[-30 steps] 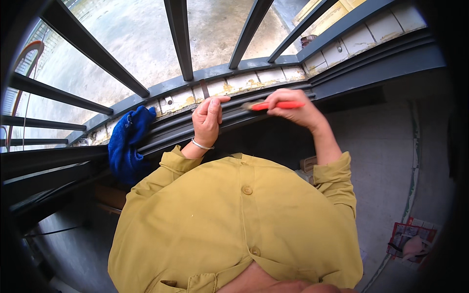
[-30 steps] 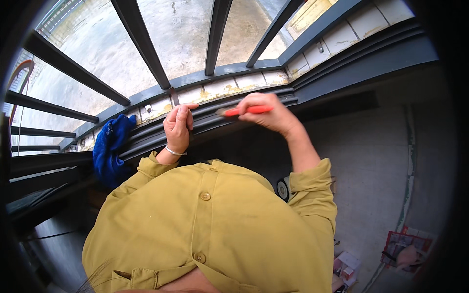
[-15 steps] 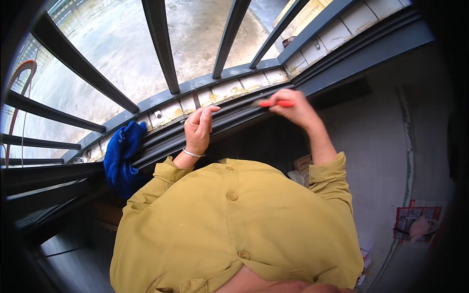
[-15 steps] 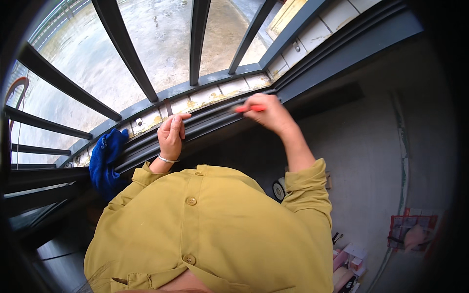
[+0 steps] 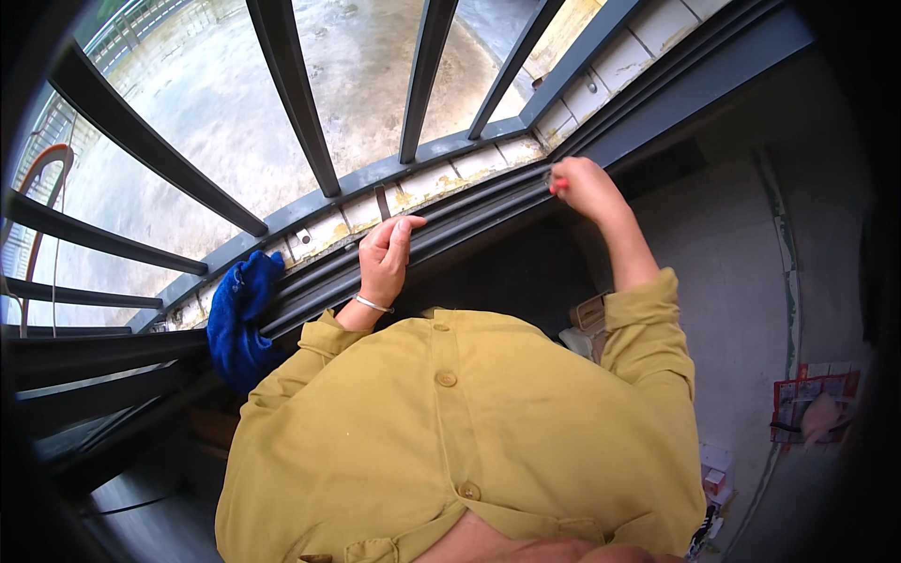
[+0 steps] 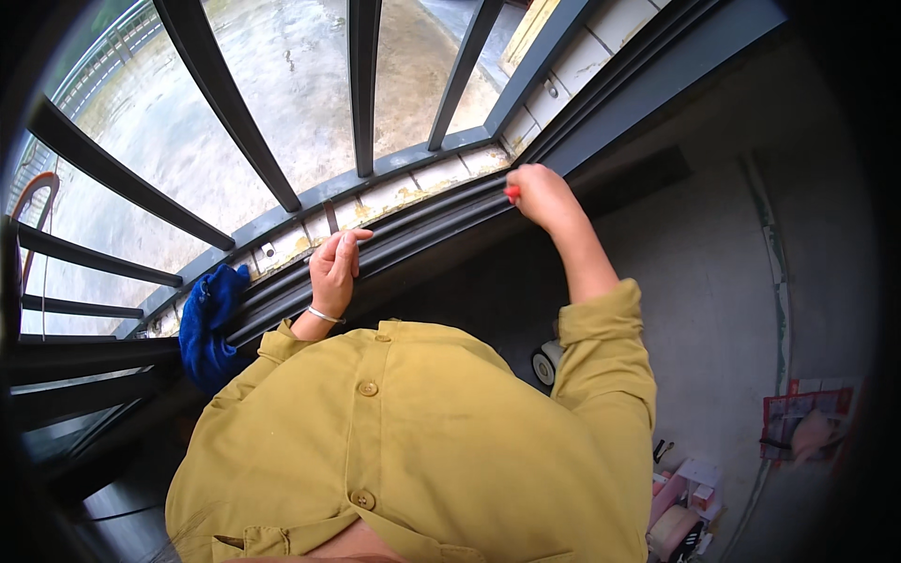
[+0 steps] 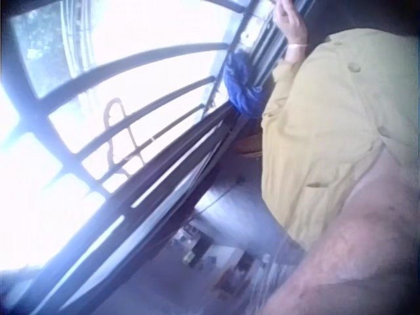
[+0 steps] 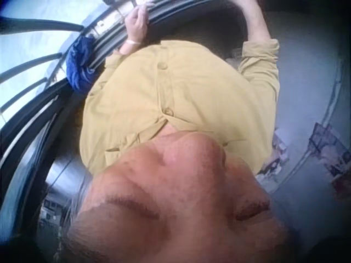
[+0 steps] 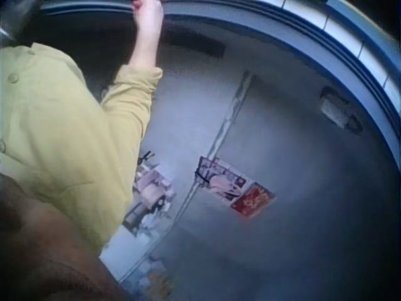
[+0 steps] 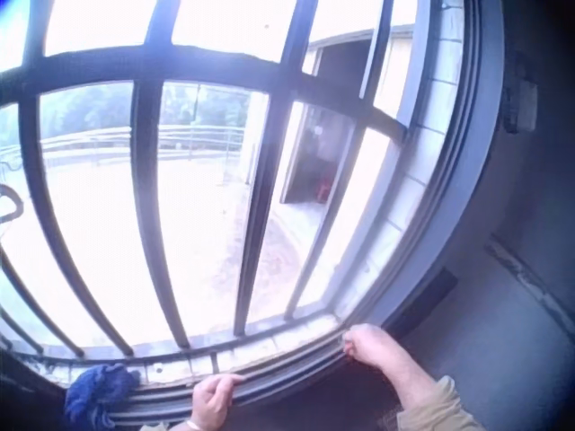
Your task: The person scrapes debris from a window frame using a red brush and a metal scraper, then wipes the frame with a blue cloth. The task is performed on a large window with metal bars in a room with a concrete floor.
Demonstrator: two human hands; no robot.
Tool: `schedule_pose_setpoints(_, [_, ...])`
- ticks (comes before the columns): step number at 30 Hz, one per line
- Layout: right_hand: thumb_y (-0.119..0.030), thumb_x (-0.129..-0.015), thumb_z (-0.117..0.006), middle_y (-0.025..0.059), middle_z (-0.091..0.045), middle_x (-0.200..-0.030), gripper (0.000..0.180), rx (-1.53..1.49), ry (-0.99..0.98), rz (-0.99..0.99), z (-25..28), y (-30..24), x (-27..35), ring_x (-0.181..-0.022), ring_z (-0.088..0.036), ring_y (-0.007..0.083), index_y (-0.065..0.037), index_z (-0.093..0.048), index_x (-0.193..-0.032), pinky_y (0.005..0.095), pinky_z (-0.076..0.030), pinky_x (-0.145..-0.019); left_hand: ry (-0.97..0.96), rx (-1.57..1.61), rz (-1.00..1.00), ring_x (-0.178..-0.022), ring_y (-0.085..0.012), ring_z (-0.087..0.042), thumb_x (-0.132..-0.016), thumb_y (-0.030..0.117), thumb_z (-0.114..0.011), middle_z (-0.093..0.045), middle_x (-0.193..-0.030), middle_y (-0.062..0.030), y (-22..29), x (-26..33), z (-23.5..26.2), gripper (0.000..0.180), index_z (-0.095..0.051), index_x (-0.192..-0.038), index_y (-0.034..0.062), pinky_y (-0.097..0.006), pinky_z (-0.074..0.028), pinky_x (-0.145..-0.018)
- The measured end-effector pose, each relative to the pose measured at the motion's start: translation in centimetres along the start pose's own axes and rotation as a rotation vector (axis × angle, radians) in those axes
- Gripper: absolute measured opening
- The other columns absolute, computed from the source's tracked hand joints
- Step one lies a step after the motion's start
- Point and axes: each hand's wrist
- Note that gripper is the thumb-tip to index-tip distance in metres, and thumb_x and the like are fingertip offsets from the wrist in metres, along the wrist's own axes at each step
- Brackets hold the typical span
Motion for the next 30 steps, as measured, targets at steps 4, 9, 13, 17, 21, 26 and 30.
schedule_pose_setpoints(4, [-0.002,-0.069,-0.060,0.0138,-0.058,-0.077,0.006,0.015,-0.136,-0.214,4.6,-4.7,1.5,-0.074,-0.057,0.0323,-0.006,-0.057,-0.074,0.0398,-0.046,-0.063,-0.014,-0.024,0.004,-0.050,-0.0049,-0.038,-0.091,0.020,-0.049,-0.043,-0.056,0.0025,-0.4,-0.1,0.0,0.025,-0.064,-0.088,0.0010,-0.021,-0.031,-0.048])
schedule_pose_setpoints(9, [-0.003,-0.073,-0.056,0.0123,-0.056,-0.075,0.003,-0.240,0.359,0.138,-0.1,-4.9,-0.1,-0.072,-0.056,0.0333,-0.005,-0.054,-0.073,0.0393,-0.046,-0.062,-0.027,-0.116,-0.041,-0.054,-0.0102,-0.041,-0.090,0.019,-0.049,-0.047,-0.059,-0.0020,-0.6,-0.3,-0.3,0.023,-0.065,-0.087,0.0016,-0.024,-0.035,-0.053])
schedule_pose_setpoints(13, [-0.003,-0.071,-0.059,0.0149,-0.056,-0.075,0.007,0.043,0.322,-0.160,-4.0,-1.8,2.5,-0.074,-0.057,0.0352,-0.004,-0.053,-0.074,0.0419,-0.047,-0.063,-0.036,-0.128,-0.001,-0.053,-0.0113,-0.041,-0.090,0.018,-0.049,-0.048,-0.058,-0.0028,-0.4,-0.2,0.0,0.023,-0.065,-0.087,0.0017,-0.025,-0.036,-0.053])
schedule_pose_setpoints(17, [-0.006,-0.071,-0.063,0.0169,-0.056,-0.076,0.011,-0.013,0.200,-0.299,-1.4,-2.5,5.7,-0.073,-0.057,0.0360,-0.003,-0.052,-0.073,0.0421,-0.047,-0.064,-0.065,-0.182,-0.047,-0.055,-0.0128,-0.045,-0.089,0.016,-0.049,-0.050,-0.059,-0.0042,0.0,-0.1,-0.1,0.021,-0.065,-0.086,0.0018,-0.025,-0.037,-0.053])
schedule_pose_setpoints(21, [-0.002,-0.070,-0.065,0.0148,-0.056,-0.076,0.013,-0.218,0.506,-0.126,0.9,-5.0,4.4,-0.072,-0.057,0.0338,-0.003,-0.053,-0.076,0.0386,-0.047,-0.063,-0.072,-0.227,-0.085,-0.057,-0.0153,-0.048,-0.089,0.015,-0.049,-0.053,-0.062,-0.0063,0.1,-0.1,-0.4,0.020,-0.064,-0.086,0.0016,-0.026,-0.039,-0.055])
schedule_pose_setpoints(26, [0.004,-0.066,-0.061,0.0102,-0.058,-0.074,0.010,-0.513,0.062,0.024,-1.5,-1.5,2.2,-0.071,-0.061,0.0226,-0.003,-0.055,-0.067,0.0301,-0.047,-0.064,-0.086,-0.236,-0.091,-0.057,-0.0156,-0.049,-0.088,0.014,-0.050,-0.054,-0.063,-0.0067,0.4,-0.2,-0.4,0.020,-0.064,-0.085,0.0010,-0.026,-0.039,-0.055])
schedule_pose_setpoints(30, [-0.005,-0.070,-0.059,0.0146,-0.062,-0.072,0.001,-0.059,0.034,-0.170,0.7,-0.5,1.0,-0.074,-0.062,0.0312,-0.004,-0.060,-0.070,0.0365,-0.049,-0.065,-0.113,-0.222,-0.064,-0.058,-0.0158,-0.049,-0.089,0.014,-0.050,-0.055,-0.064,-0.0061,0.5,-0.3,-0.4,0.020,-0.064,-0.086,0.0008,-0.026,-0.040,-0.056])
Point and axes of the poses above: each hand's wrist, its own x-axis away from the middle knuckle, its own z-axis out of the back of the hand, y = z × x
